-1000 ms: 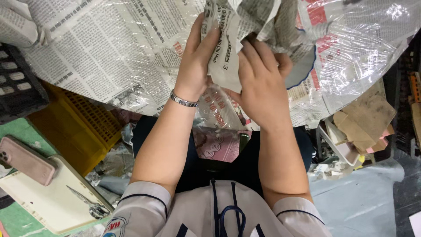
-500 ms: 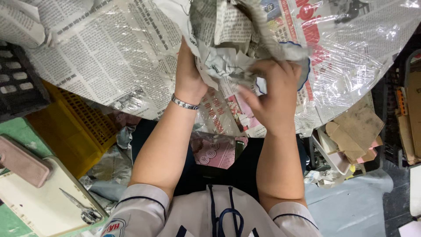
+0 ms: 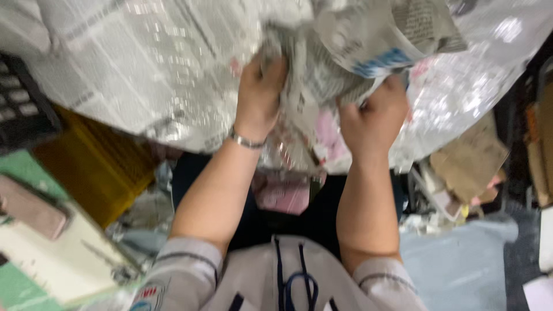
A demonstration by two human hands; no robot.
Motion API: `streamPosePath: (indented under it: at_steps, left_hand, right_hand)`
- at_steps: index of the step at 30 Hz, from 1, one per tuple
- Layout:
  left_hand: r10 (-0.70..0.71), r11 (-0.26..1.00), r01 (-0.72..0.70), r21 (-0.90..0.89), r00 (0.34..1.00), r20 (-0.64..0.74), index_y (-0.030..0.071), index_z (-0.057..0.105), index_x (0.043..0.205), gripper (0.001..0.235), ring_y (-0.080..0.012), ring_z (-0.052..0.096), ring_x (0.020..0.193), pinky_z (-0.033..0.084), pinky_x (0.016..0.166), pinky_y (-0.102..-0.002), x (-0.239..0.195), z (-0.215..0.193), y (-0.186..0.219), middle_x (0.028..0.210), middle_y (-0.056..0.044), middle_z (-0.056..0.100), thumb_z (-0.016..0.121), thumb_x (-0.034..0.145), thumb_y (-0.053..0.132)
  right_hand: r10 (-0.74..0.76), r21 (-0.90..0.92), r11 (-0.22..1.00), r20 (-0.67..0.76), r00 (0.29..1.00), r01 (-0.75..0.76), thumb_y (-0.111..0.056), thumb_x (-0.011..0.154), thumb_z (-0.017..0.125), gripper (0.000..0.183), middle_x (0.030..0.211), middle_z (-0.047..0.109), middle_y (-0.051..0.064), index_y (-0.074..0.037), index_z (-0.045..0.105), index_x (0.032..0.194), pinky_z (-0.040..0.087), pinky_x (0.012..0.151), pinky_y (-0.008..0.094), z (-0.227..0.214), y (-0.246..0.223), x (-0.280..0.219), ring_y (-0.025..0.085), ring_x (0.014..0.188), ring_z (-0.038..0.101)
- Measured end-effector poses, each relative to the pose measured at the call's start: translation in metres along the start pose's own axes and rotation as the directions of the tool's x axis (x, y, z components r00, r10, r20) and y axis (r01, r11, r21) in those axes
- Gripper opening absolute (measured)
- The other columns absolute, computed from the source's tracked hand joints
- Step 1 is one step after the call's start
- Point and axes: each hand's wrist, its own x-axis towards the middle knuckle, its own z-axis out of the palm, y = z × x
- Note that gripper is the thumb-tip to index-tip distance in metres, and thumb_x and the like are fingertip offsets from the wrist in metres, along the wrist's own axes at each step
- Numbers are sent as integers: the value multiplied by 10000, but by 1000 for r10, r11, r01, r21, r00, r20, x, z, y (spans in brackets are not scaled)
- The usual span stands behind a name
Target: The person wraps small ceramic items, including a cup and a bowl, in newspaper. They fold the paper around each item and place the wrapped objects on the table.
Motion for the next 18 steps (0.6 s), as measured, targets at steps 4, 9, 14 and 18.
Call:
streamPosePath:
  at_steps: [4, 9, 14, 18]
  left_hand:
    - [91, 954, -72, -291, 994, 55, -46, 636, 1292, 309, -137, 655, 1023, 544, 913, -303, 4, 5, 12, 1148, -69, 713, 583, 1114, 201]
    - [158, 960, -127, -249, 981, 110, -19, 641, 1296, 321, -147, 669, 1067, 549, 974, -314, -5, 8, 18, 1195, -63, 719, 608, 1119, 247]
    - [189, 968, -184, -169, 982, 17, -18, 677, 1225, 337, -137, 668, 983, 550, 889, -305, -4, 4, 15, 1113, -59, 737, 621, 1103, 291]
    - [275, 959, -281, -32, 952, -133, -55, 697, 1045, 351, -93, 551, 817, 455, 756, -262, 0, 2, 16, 890, -24, 654, 694, 1149, 280]
  right_hand:
    - [186, 271, 948, -40, 982, -169, -23, 836, 744, 275, 1083, 698, 150, -16, 681, 1104, 540, 941, 378, 12, -13, 8, 306, 1054, 696]
    - [128, 217, 970, -67, 990, -110, 1, 932, 801, 317, 1188, 718, 159, -17, 682, 1226, 543, 986, 399, 19, -15, -4, 333, 1106, 709]
    - [90, 126, 990, -171, 981, -69, 43, 840, 701, 287, 1058, 719, 151, -40, 708, 1114, 551, 856, 398, 23, -3, -17, 350, 961, 714]
    - [-58, 43, 997, -159, 986, 65, 30, 766, 661, 387, 1080, 703, 177, -23, 686, 1149, 558, 887, 426, 32, -1, -21, 403, 1002, 695]
